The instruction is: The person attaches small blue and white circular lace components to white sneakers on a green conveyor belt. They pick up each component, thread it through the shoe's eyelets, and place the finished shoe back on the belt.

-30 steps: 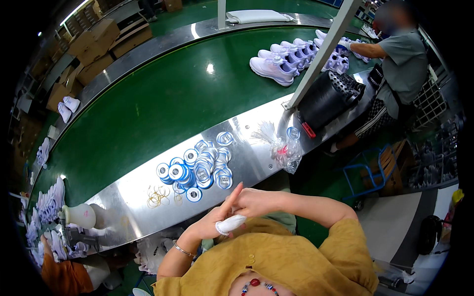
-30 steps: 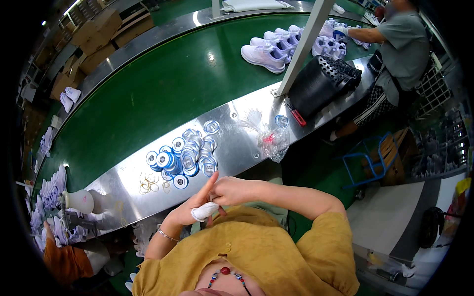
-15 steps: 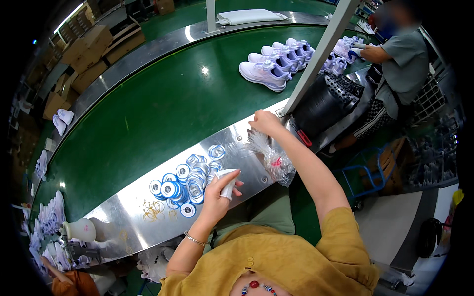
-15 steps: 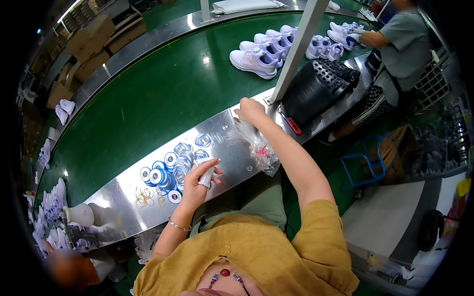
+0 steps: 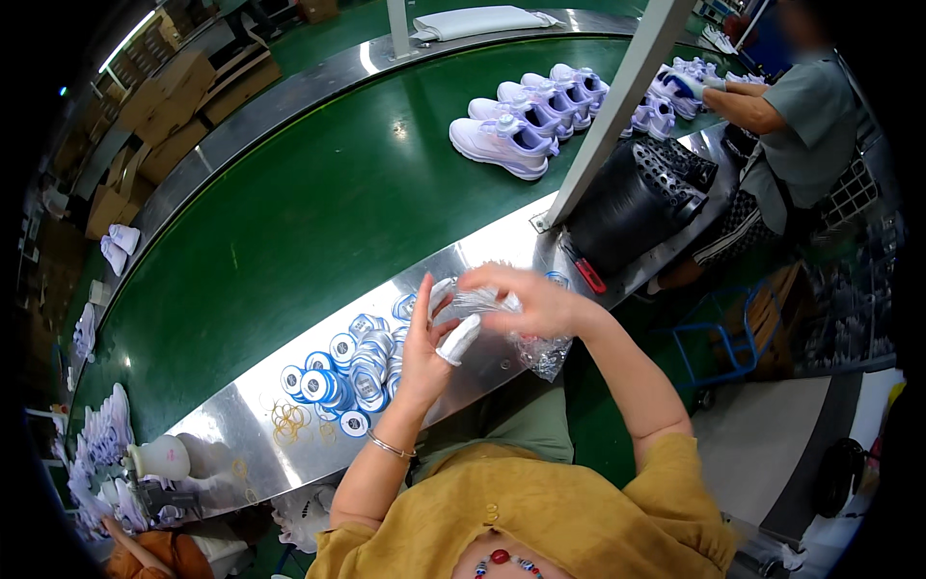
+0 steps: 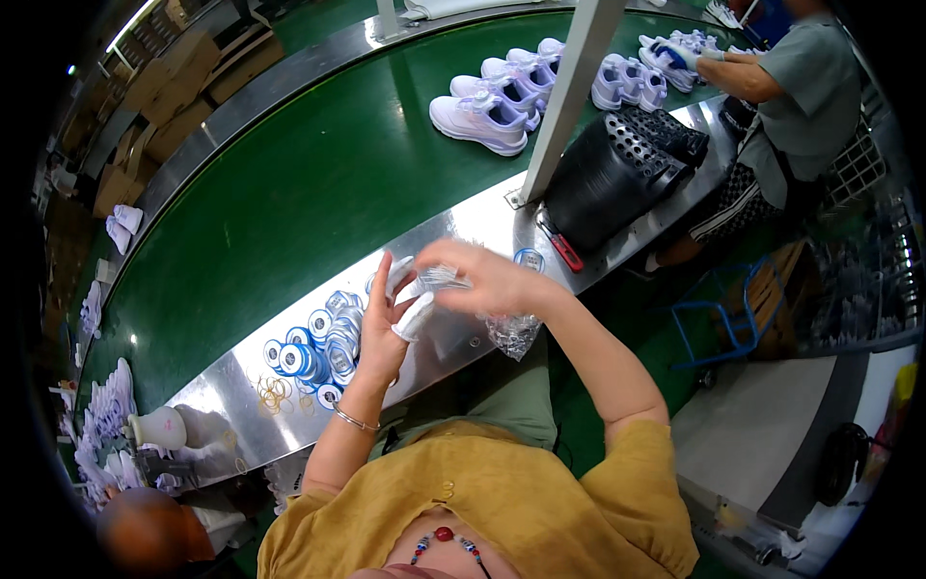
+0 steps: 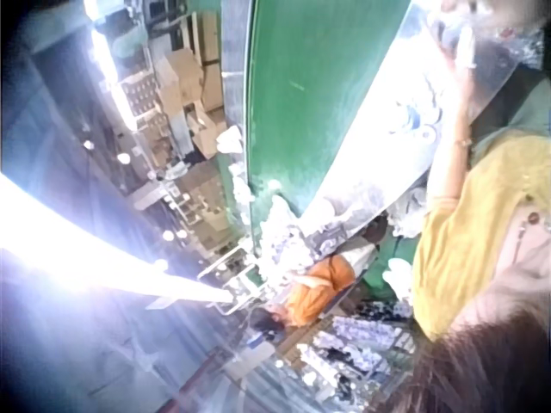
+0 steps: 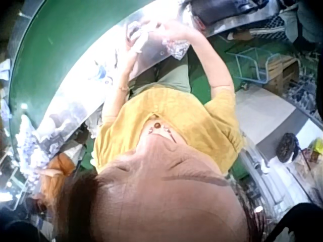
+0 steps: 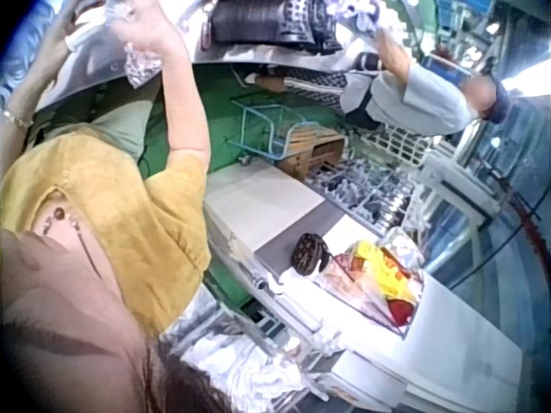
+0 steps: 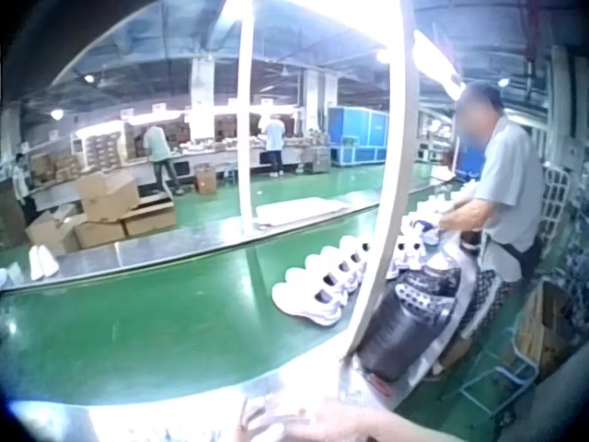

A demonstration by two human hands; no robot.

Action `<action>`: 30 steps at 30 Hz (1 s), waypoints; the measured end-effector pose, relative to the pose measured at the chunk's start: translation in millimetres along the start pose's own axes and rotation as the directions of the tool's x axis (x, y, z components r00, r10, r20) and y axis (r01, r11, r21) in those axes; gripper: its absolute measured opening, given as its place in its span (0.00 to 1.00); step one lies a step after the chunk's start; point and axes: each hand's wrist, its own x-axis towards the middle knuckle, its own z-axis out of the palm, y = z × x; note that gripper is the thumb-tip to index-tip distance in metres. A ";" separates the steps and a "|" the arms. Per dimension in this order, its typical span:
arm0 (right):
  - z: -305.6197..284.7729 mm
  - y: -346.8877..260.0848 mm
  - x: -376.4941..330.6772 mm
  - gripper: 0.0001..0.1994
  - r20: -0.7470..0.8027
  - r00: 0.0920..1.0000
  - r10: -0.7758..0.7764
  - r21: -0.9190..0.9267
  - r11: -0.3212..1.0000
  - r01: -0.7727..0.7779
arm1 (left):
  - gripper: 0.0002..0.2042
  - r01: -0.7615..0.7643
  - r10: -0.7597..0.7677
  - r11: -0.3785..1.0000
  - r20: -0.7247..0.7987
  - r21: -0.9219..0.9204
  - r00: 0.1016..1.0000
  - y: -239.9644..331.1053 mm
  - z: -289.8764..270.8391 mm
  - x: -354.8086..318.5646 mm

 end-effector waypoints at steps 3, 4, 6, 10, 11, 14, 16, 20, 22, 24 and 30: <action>6.6 -12.7 -15.9 0.11 0.231 0.954 -0.192 -0.265 0.931 0.251 | 0.46 -0.065 0.040 0.966 0.103 0.250 0.994 7.0 4.5 2.2; 11.6 -12.6 -20.1 0.11 0.312 0.946 -0.088 -0.306 0.933 0.188 | 0.46 -0.108 0.061 0.934 0.146 0.341 0.987 9.0 6.7 0.8; 23.3 -10.1 -28.4 0.12 0.463 0.878 0.122 -0.399 0.913 0.084 | 0.46 -0.178 0.087 0.835 0.194 0.520 0.977 24.1 10.9 -7.0; 40.5 -11.6 -54.2 0.12 0.513 0.826 0.236 -0.279 0.955 -0.099 | 0.43 -0.423 0.166 0.632 0.420 0.649 0.892 26.7 15.6 -22.3; 44.5 -9.0 -57.9 0.12 0.510 0.834 0.212 -0.229 0.968 -0.106 | 0.43 -0.441 0.154 0.622 0.452 0.647 0.879 25.9 15.9 -22.3; 48.3 -4.1 -60.7 0.14 0.497 0.861 0.112 -0.084 0.993 -0.081 | 0.41 -0.498 0.129 0.631 0.553 0.594 0.823 27.2 17.9 -17.8; 47.4 1.6 -58.1 0.14 0.508 0.860 0.049 0.061 0.994 -0.093 | 0.38 -0.471 0.096 0.677 0.567 0.565 0.818 25.2 21.0 -16.5; 4.4 1.4 -33.7 0.18 0.653 0.730 0.202 -0.032 0.970 -0.240 | 0.28 -0.317 0.133 0.710 0.321 0.630 0.938 9.1 12.7 -9.4; -22.5 32.2 -28.2 0.16 0.544 0.799 0.256 0.099 0.926 -0.364 | 0.19 -0.264 0.239 0.712 0.129 0.650 0.962 -0.1 3.7 -3.3; -33.3 59.8 -10.9 0.10 0.189 0.897 0.400 0.077 0.904 -0.420 | 0.18 -0.213 0.244 0.730 0.044 0.650 0.969 -10.0 0.6 2.4; -1.7 107.7 51.6 0.10 -0.128 0.886 0.446 -0.598 0.679 -0.427 | 0.24 -0.218 0.206 0.764 0.091 0.608 0.974 -24.1 24.3 12.6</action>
